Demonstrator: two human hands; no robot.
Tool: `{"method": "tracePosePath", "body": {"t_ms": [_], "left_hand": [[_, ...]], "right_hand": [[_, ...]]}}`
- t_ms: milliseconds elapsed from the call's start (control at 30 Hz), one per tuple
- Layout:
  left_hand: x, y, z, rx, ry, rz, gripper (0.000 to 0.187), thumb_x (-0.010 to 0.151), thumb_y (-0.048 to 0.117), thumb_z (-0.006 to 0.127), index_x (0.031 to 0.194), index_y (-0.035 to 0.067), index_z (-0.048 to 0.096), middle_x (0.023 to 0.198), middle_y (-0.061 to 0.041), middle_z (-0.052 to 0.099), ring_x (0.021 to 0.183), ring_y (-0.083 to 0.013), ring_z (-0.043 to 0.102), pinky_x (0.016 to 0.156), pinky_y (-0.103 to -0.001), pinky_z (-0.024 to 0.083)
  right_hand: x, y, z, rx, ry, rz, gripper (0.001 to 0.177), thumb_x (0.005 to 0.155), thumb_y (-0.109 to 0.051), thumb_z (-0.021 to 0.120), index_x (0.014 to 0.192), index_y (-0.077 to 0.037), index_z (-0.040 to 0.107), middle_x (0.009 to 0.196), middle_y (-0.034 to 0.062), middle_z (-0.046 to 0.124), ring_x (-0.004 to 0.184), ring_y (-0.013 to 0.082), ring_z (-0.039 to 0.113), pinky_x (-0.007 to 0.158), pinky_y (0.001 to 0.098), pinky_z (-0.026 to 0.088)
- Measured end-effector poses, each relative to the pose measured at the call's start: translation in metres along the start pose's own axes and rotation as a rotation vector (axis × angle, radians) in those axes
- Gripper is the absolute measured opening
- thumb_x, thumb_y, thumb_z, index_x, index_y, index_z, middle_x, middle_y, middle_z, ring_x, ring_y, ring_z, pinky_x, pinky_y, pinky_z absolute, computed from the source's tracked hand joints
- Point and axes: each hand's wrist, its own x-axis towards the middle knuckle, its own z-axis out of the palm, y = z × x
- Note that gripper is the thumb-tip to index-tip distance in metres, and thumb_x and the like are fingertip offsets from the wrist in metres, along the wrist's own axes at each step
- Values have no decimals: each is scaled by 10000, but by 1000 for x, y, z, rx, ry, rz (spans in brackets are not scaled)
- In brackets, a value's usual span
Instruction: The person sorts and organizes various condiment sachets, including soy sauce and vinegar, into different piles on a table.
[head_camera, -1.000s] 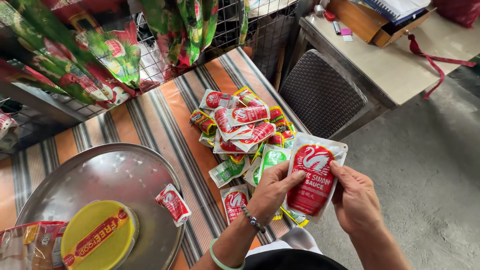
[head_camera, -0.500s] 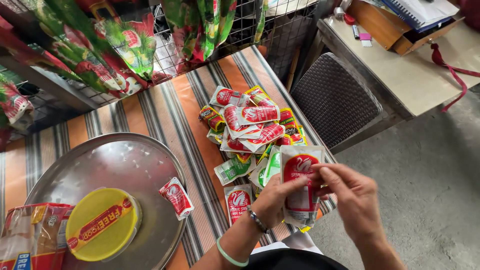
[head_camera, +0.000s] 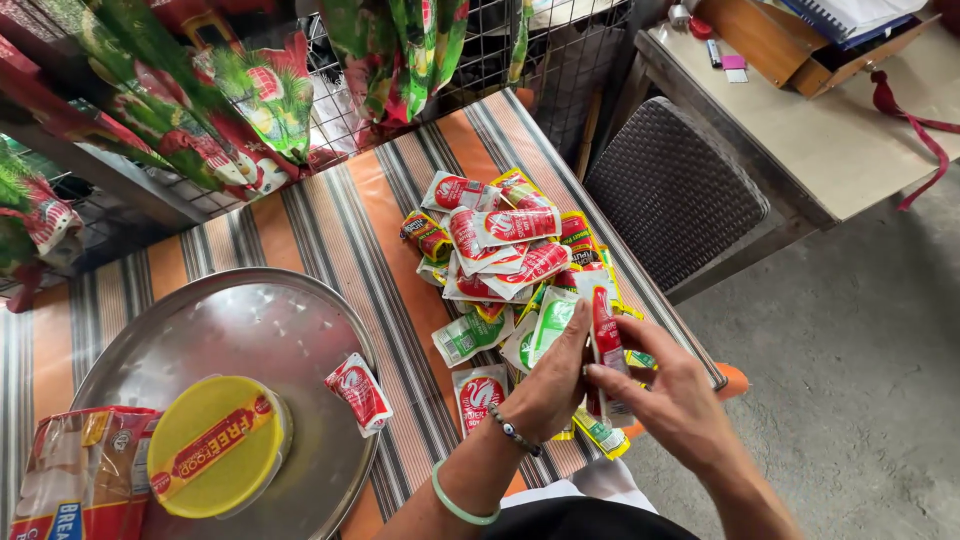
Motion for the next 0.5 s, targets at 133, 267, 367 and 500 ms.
{"method": "tracePosePath", "body": {"t_ms": [133, 267, 367, 500], "left_hand": [[3, -12, -8, 207, 49, 128, 809, 1005, 633, 397, 1635, 153, 231, 1501, -56, 473, 1326, -139, 509, 1143, -338, 429], [-5, -2, -1, 463, 191, 223, 714, 1049, 398, 482, 1667, 168, 210, 1437, -121, 445, 1260, -176, 543, 965, -332, 502], [-12, 8, 6, 415, 191, 177, 759, 929, 166, 590, 1622, 195, 281, 1341, -121, 505, 1078, -179, 638, 761, -308, 617], [-15, 16, 15, 700, 213, 252, 888, 819, -11, 709, 1610, 163, 346, 1276, -142, 587, 973, -190, 670, 755, -287, 605]], "right_hand": [[10, 74, 8, 10, -33, 42, 517, 809, -125, 742, 1306, -39, 627, 1107, 80, 728, 946, 151, 754, 792, 317, 663], [16, 103, -4, 616, -36, 171, 291, 952, -34, 612, 1206, 92, 681, 1108, 228, 700, 938, 238, 689, 843, 403, 595], [17, 89, -13, 844, 41, 301, 347, 952, -49, 505, 1263, 57, 615, 1131, 212, 698, 935, 264, 709, 838, 428, 612], [17, 83, -18, 891, 94, 327, 386, 993, -111, 434, 1322, 56, 548, 1148, 194, 696, 970, 256, 703, 855, 425, 603]]}}
